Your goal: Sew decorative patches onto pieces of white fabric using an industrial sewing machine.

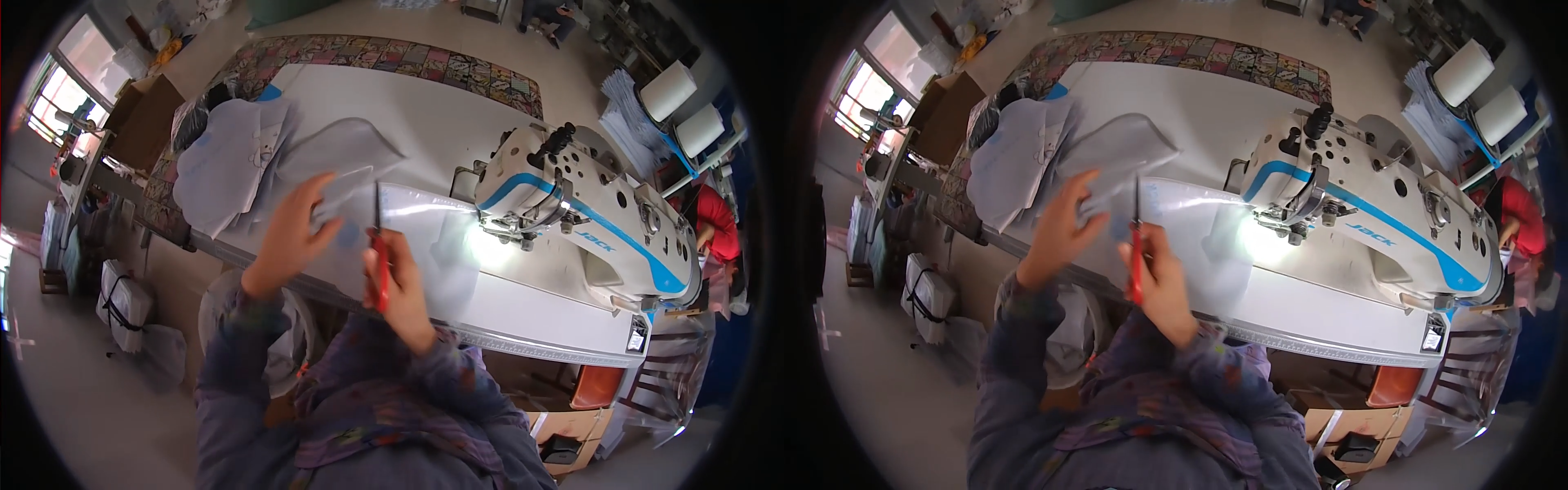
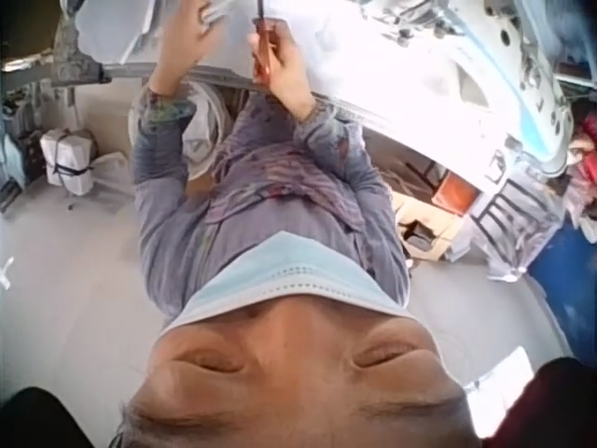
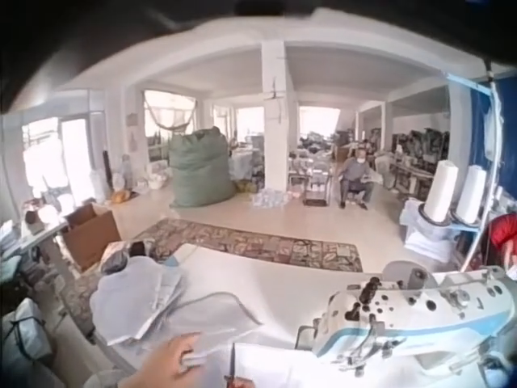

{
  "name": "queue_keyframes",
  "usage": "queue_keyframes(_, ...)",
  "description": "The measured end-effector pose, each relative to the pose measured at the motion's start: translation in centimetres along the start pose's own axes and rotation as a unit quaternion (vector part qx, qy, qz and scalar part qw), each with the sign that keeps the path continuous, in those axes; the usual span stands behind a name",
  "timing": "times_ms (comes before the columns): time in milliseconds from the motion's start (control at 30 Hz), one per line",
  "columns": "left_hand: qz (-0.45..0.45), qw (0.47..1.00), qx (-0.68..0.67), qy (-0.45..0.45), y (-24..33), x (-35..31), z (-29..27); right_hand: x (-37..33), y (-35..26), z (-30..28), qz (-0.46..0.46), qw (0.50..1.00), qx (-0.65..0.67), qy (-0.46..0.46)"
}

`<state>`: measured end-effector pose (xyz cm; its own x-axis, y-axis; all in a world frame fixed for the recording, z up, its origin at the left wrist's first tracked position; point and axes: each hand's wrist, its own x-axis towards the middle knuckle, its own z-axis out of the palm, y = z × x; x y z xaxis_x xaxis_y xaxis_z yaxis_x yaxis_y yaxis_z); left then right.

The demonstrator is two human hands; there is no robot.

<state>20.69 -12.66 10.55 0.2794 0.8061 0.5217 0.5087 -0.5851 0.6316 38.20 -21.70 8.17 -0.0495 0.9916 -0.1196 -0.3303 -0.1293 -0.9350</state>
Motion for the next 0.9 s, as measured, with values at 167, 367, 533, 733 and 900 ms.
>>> queue_keyframes(167,-0.129,0.974,0.184,-0.026,-7.2,-17.6,-5.3,-6.1,-0.1,-8.7,-0.006,0.982,-0.171,0.077)
queue_keyframes(367,-0.394,0.855,0.317,0.117,-15.9,-36.4,-4.3,-12.0,-1.5,-16.7,-0.038,0.943,-0.252,0.213)
queue_keyframes(533,-0.523,0.762,0.382,0.014,-22.3,-46.6,-1.2,-12.7,-2.4,-17.8,-0.026,0.924,-0.292,0.245)
queue_keyframes(733,-0.628,0.712,0.282,-0.139,-22.4,-51.6,1.8,-14.1,-3.3,-21.5,0.028,0.857,-0.451,0.246)
queue_keyframes(900,-0.42,0.817,0.392,0.046,-21.9,-44.2,0.1,-13.9,-4.7,-25.3,-0.065,0.648,-0.712,0.261)
